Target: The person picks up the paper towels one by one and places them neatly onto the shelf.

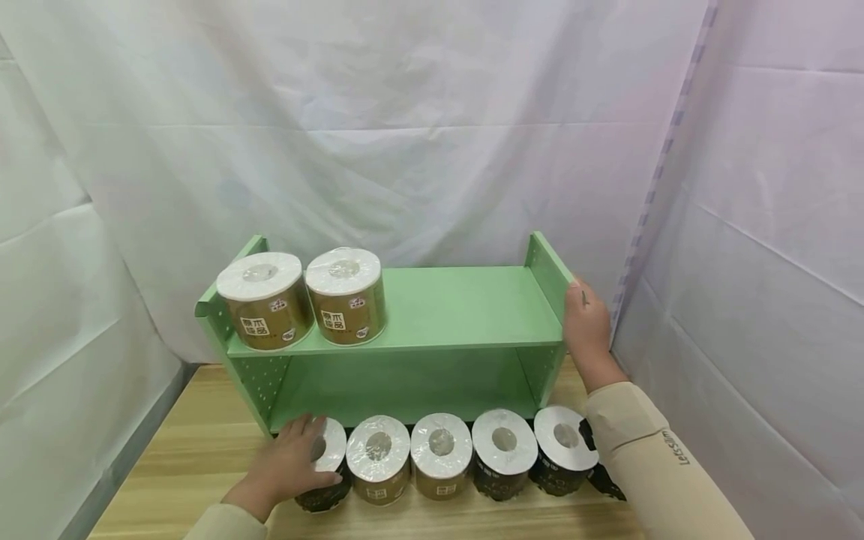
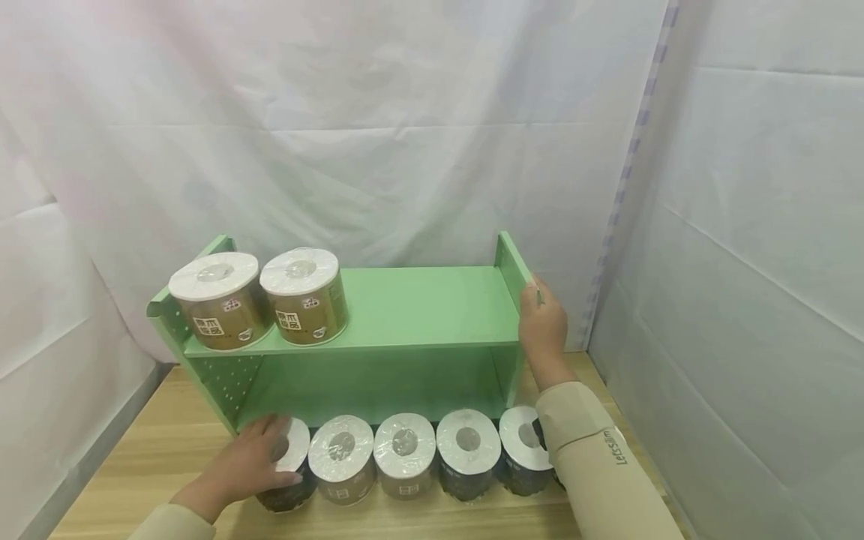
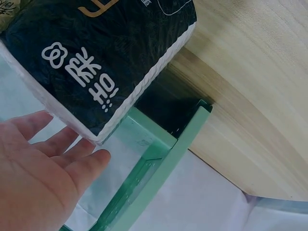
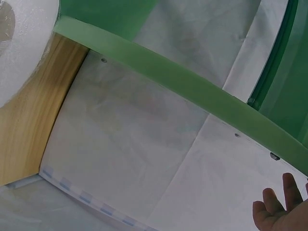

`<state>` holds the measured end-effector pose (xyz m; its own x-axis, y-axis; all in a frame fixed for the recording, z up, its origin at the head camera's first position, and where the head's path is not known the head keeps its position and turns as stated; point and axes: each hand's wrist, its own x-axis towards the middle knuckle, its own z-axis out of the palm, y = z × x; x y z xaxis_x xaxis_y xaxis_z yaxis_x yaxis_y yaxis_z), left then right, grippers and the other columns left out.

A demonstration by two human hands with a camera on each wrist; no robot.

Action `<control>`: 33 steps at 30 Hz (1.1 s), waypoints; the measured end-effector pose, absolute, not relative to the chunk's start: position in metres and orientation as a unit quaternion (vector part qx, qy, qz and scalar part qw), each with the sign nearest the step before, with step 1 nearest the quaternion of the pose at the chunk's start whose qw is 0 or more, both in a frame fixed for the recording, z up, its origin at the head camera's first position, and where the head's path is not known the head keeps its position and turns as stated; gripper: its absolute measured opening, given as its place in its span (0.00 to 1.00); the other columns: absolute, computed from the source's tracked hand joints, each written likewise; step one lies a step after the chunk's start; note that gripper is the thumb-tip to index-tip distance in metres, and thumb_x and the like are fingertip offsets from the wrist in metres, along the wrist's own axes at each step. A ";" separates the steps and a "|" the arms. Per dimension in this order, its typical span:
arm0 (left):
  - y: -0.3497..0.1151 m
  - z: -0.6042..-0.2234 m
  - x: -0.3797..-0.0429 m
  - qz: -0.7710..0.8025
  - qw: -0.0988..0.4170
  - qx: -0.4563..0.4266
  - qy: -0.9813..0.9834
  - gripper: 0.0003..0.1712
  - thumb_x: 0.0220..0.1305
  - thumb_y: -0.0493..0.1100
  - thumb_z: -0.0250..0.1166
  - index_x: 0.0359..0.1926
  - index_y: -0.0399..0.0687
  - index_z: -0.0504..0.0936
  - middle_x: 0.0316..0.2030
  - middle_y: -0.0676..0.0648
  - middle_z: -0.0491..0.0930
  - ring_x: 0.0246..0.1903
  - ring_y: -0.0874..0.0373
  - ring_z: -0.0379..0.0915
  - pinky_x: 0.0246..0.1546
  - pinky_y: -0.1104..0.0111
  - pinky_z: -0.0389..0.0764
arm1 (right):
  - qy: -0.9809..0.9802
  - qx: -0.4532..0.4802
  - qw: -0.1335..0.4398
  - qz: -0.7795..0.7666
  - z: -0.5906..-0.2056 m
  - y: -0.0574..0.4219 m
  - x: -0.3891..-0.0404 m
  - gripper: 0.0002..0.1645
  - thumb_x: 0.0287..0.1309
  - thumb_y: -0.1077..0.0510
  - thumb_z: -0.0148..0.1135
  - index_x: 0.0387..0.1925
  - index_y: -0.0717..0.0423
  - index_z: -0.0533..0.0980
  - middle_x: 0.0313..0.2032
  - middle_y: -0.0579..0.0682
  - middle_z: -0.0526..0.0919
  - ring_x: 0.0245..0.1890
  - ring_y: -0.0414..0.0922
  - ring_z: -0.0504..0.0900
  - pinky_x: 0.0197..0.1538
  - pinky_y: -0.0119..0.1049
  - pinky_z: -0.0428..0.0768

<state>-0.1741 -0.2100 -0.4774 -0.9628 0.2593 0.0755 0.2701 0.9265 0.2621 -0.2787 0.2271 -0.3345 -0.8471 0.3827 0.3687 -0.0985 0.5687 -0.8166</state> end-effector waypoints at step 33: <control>-0.202 -0.468 -0.186 -0.129 -0.038 -0.107 -0.985 0.57 0.29 0.59 0.79 0.59 0.33 0.71 0.51 0.35 0.73 0.53 0.36 0.68 0.48 0.43 0.75 | -0.847 -0.076 0.240 0.469 -0.334 0.228 -0.277 0.34 0.71 0.44 0.31 0.69 0.55 0.65 0.66 0.61 0.68 0.63 0.59 0.68 0.65 0.56 0.63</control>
